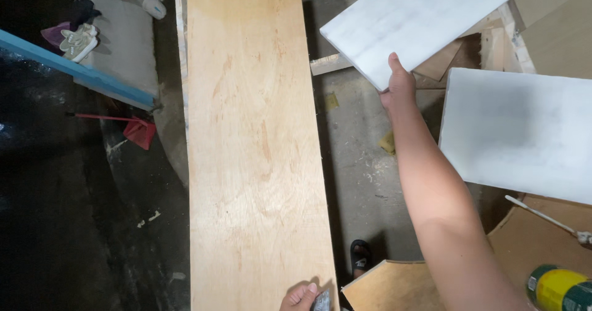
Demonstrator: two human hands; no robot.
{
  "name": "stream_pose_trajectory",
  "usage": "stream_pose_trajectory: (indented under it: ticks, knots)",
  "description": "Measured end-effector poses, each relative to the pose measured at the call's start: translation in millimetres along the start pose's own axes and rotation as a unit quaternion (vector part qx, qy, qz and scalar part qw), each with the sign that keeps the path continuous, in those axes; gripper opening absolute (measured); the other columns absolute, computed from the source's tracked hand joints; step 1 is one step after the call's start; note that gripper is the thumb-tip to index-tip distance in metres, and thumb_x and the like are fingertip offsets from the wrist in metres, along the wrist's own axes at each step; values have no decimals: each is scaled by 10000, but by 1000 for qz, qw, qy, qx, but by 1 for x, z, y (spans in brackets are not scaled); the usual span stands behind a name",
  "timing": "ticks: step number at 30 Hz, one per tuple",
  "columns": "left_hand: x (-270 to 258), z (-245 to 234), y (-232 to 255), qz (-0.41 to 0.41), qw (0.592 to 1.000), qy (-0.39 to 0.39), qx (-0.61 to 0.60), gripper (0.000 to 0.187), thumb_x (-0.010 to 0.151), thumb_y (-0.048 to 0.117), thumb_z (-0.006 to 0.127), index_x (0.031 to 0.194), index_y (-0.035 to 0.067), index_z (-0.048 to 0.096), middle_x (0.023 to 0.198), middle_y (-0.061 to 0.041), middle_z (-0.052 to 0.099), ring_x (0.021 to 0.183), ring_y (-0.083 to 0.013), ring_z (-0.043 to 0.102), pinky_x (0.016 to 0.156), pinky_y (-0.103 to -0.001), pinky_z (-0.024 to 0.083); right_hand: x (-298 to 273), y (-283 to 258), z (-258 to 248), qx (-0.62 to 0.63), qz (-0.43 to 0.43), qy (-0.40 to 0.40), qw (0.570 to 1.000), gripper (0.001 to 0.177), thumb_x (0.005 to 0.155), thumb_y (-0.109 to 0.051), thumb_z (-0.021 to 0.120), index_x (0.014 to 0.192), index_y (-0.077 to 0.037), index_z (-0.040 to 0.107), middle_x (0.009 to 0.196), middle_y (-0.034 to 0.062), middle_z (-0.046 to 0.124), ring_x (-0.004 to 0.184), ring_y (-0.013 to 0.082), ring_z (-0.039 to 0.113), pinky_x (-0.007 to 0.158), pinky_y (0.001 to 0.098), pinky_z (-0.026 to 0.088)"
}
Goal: The person sands a wooden board with sandpaper. They then apply a white substance from a can onto small square sheets using an applicator.
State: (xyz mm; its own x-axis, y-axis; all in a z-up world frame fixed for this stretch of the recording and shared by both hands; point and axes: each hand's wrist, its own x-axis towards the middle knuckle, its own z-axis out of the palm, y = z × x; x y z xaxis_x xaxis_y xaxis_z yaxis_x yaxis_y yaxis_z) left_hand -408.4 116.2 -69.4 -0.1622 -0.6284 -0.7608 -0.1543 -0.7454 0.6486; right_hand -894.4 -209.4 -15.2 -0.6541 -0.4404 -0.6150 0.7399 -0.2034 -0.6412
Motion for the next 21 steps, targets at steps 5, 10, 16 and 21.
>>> stream_pose_trajectory:
  ticks: [5, 10, 16, 21]
  knots:
    - [-20, -6, 65, -74, 993, -34, -83, 340, 1072, 228, 706, 825, -4, 737, 787, -240, 753, 675, -342, 756, 657, -467, 670, -119, -34, -4, -109, 27, 14, 994, 572, 957, -429, 747, 1451, -148, 675, 1390, 3, 792, 1222, 226, 783, 925, 366, 695]
    - [-22, -27, 111, 106, 975, -19, 195, 392, 1051, 404, 555, 1078, 162, 863, 1139, 9, 857, 1106, -136, 776, 1021, -262, 525, -214, -23, -60, -114, 29, -122, 986, 778, 976, -460, 655, 1649, -107, 488, 1592, 37, 665, 1410, 243, 693, 1147, 420, 612]
    - [-44, -48, 158, 290, 947, -115, 80, 455, 1102, 87, 570, 1539, -35, 607, 1193, -217, 754, 1185, -287, 660, 1175, -499, 478, -292, 40, -157, -91, -22, -229, 969, 600, 952, -462, 834, 1419, -120, 677, 1381, 151, 755, 1233, 347, 760, 1121, 606, 593]
    - [-88, -104, 160, 316, 929, -176, -71, 699, 1049, 499, 703, 1564, 47, 564, 1339, -205, 789, 1304, -196, 689, 1217, -389, 449, -381, 91, -192, -92, 25, -236, 967, 540, 948, -359, 854, 1399, -109, 694, 1358, 195, 753, 1209, 377, 762, 1098, 636, 589]
